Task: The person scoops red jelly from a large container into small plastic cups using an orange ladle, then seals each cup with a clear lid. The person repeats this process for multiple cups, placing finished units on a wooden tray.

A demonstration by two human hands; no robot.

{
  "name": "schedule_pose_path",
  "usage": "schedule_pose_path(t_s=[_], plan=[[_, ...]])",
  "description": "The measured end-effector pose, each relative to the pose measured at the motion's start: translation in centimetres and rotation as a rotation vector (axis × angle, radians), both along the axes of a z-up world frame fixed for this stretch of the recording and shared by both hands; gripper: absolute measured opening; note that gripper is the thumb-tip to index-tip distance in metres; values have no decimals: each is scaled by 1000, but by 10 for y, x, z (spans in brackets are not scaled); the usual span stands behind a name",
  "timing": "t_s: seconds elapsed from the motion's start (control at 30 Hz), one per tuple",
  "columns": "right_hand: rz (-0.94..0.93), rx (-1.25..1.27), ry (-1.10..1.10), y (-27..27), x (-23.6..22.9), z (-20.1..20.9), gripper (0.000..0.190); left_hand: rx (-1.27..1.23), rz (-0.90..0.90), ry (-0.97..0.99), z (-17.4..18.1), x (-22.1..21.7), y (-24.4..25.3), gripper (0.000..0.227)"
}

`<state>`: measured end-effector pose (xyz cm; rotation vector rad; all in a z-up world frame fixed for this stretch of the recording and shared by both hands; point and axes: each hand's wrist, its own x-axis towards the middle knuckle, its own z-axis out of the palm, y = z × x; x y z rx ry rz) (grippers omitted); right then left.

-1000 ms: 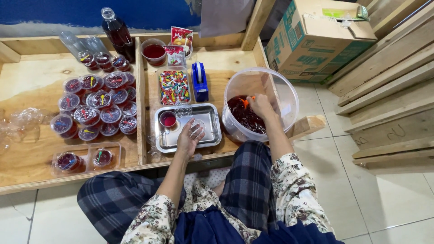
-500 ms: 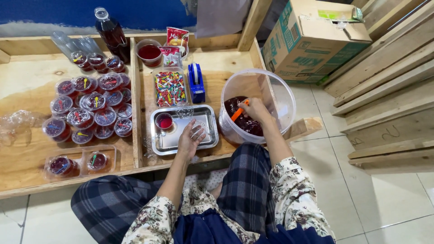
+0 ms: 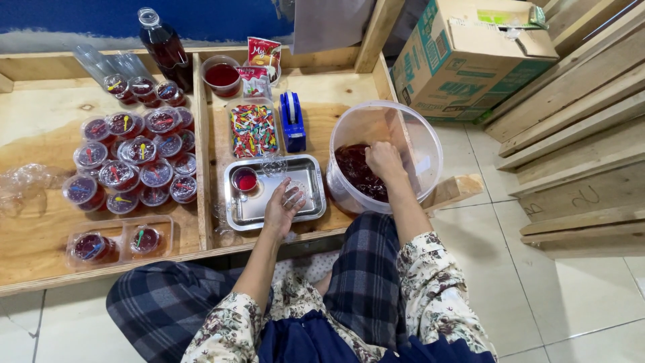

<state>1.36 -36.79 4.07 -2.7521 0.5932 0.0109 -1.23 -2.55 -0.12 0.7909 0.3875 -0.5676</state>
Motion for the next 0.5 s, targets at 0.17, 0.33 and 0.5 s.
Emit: schedule_pose_path(t_s=[0.17, 0.33, 0.5], plan=[[61, 96, 103, 29, -22, 60, 43, 2, 0, 5, -1, -1, -1, 39], [24, 540, 102, 43, -39, 91, 32, -8, -1, 11, -3, -2, -4, 39], [38, 229, 48, 38, -36, 89, 36, -3, -4, 8, -9, -1, -5, 40]])
